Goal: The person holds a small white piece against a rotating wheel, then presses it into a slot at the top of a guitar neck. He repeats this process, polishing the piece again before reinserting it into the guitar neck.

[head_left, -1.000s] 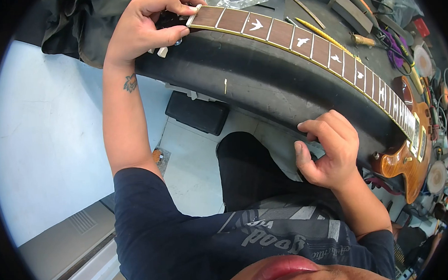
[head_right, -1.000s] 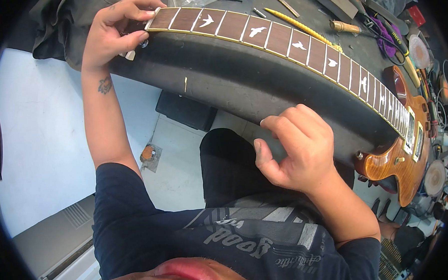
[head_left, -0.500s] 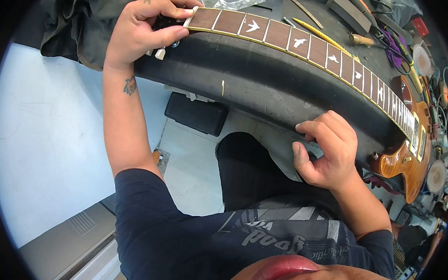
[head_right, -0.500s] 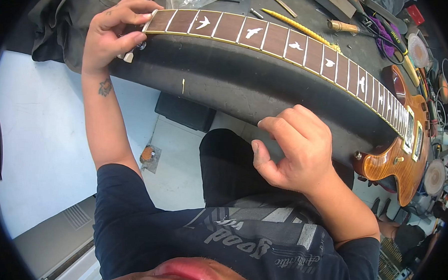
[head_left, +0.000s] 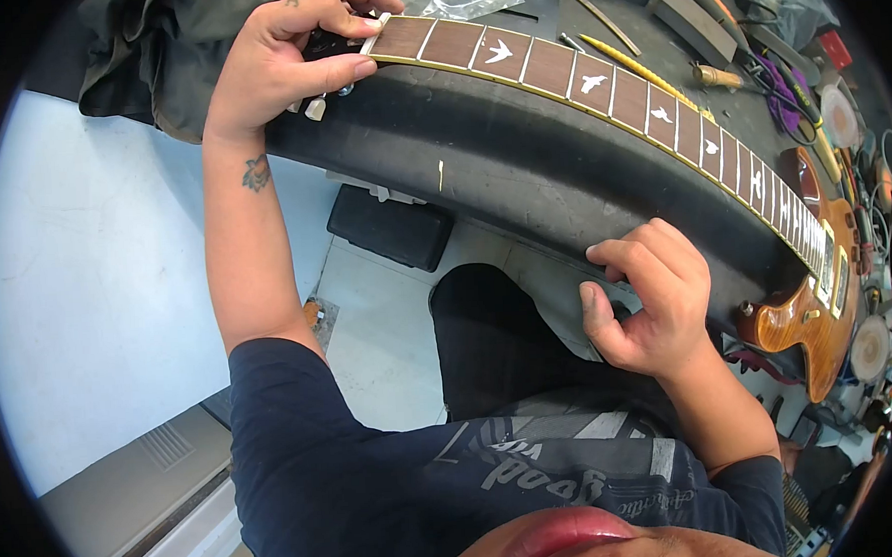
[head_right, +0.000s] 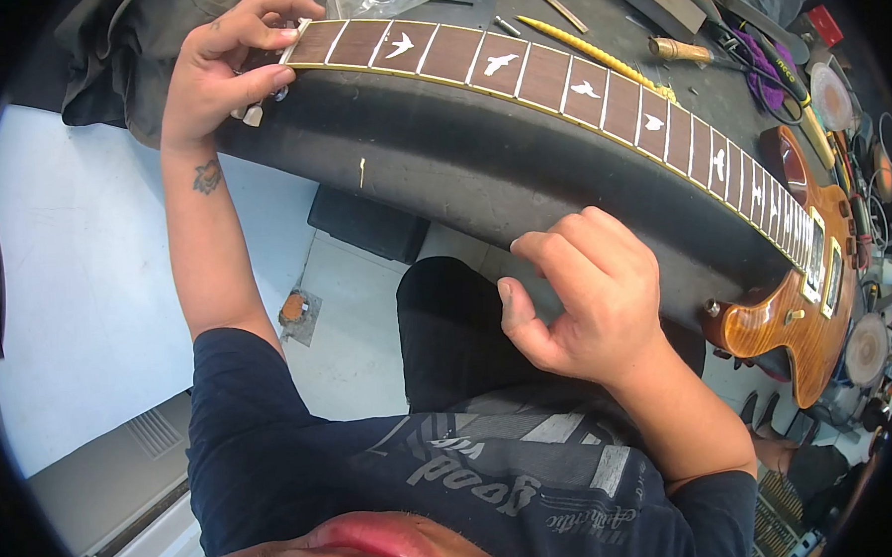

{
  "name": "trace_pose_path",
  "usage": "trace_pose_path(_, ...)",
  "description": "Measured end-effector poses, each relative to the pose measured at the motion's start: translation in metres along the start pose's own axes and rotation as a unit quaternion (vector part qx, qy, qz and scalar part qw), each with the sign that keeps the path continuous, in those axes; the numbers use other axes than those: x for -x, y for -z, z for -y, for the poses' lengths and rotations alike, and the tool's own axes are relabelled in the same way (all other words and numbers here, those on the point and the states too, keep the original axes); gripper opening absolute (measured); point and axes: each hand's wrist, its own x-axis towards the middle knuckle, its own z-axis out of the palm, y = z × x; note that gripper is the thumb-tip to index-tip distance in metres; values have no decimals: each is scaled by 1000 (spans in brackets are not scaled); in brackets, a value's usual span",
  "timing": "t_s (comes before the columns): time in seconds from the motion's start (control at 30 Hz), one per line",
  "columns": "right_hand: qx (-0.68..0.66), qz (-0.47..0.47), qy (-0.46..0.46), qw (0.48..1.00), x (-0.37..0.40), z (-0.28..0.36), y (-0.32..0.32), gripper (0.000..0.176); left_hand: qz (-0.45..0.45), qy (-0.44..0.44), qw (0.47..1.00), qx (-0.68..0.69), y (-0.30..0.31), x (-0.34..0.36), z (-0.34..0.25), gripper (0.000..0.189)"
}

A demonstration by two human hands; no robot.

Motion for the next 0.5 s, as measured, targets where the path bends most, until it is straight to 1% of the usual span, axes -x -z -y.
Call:
trace_pose_path(0.1, -1, -3, 2, 1000, 0, 0, -1, 24, 6, 14, 1000, 7, 1, 1, 0, 25)
trace_pose_path(0.27, -1, -2, -1, 1000, 0, 0, -1, 24, 11, -3, 1000, 8, 2, 0, 4, 24)
trace_pose_path(0.37, 0, -1, -2, 1000, 0, 0, -1, 24, -16, 7, 998, 52, -5, 0, 2, 24)
trace_pose_path(0.47, 0, 0, -2, 1000, 0, 0, -1, 24, 13, 16, 999, 28, 2, 1, 5, 24)
trace_pose_path(0.5, 0, 0, -1, 1000, 0, 0, -1, 25, 10, 26, 999, 31, 1, 1, 3, 24)
